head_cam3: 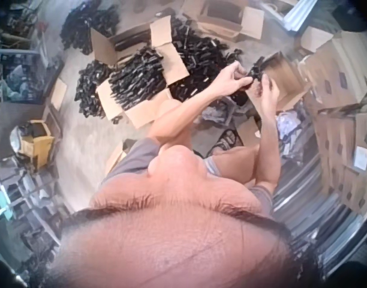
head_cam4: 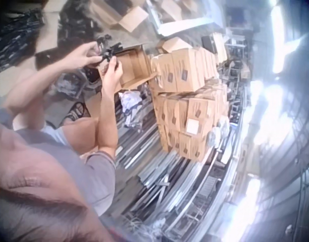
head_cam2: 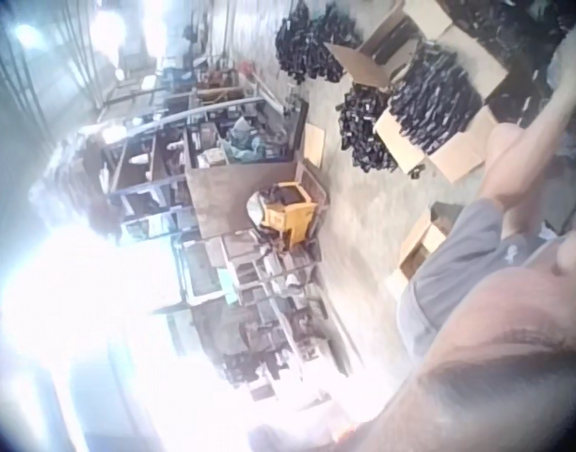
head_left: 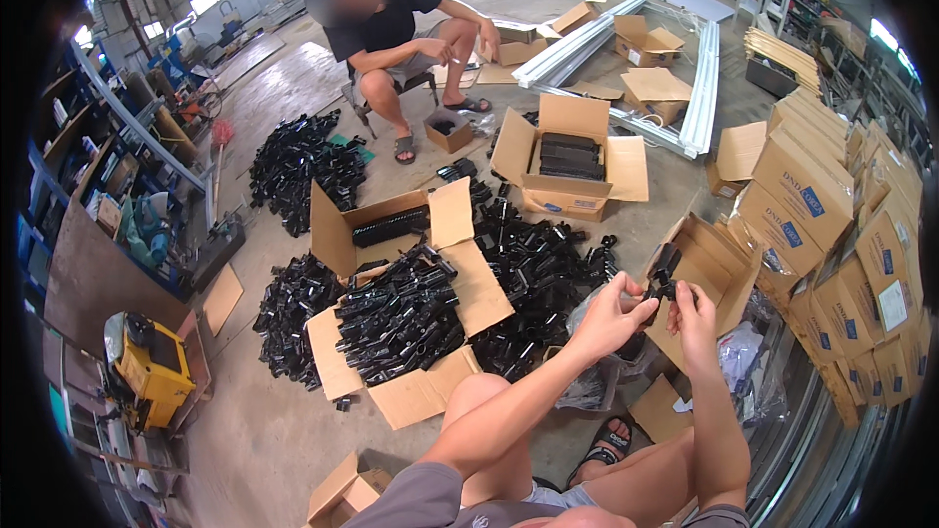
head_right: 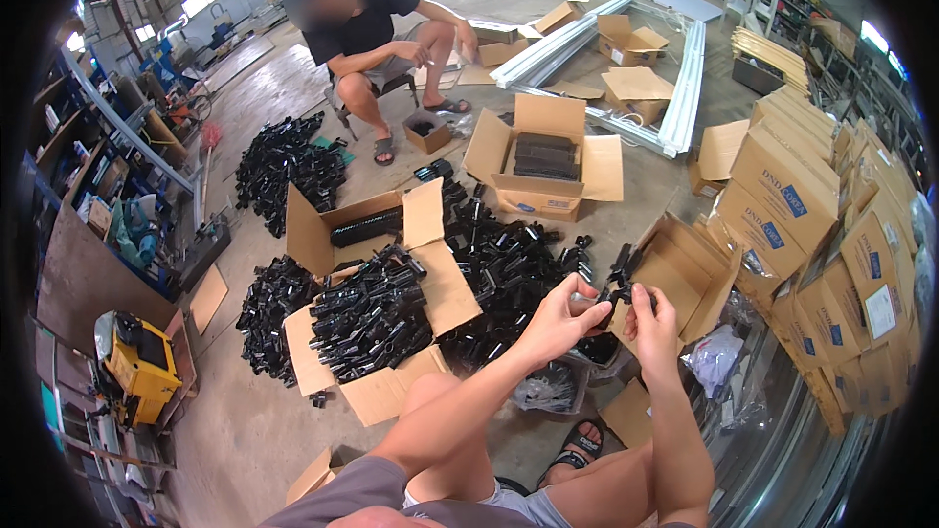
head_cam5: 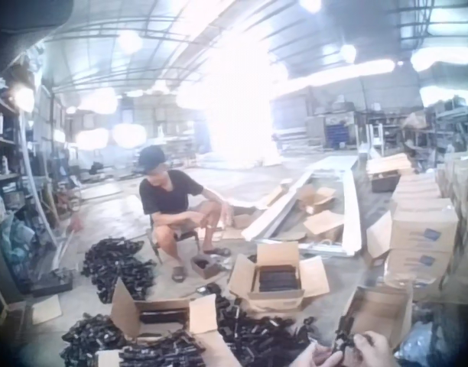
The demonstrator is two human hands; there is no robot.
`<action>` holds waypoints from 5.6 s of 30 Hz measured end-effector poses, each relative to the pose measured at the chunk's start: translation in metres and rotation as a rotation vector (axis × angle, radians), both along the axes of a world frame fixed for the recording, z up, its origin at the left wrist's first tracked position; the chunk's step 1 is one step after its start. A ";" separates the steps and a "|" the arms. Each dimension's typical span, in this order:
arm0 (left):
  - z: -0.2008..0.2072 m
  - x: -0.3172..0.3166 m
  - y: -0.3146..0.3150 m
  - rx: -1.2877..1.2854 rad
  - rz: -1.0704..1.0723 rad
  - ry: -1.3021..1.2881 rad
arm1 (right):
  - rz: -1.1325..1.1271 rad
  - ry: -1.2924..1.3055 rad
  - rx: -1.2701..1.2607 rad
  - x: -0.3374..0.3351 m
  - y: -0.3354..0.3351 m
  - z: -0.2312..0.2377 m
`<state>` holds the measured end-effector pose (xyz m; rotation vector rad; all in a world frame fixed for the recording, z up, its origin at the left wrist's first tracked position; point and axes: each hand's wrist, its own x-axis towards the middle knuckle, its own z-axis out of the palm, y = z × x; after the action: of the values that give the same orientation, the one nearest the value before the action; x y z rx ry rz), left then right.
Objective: The person picks up black plastic components from boxes on the floor, joins two pieces together by hand, and places the joined parts into a box.
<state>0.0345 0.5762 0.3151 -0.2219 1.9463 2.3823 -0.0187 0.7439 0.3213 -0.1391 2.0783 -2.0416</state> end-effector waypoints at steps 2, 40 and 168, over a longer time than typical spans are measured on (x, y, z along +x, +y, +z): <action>-0.002 0.003 0.007 0.131 -0.009 -0.036 | -0.048 0.041 0.104 0.003 0.000 0.004; -0.002 0.010 0.017 0.633 0.014 -0.131 | -0.132 0.308 -0.072 0.001 0.014 0.004; 0.011 0.012 -0.035 0.782 0.336 -0.168 | 0.941 0.204 1.538 0.001 -0.123 -0.286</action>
<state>0.0466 0.5414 0.3256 -0.7009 0.8467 2.9881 -0.0174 0.6204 0.0357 -0.8005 2.3398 0.2484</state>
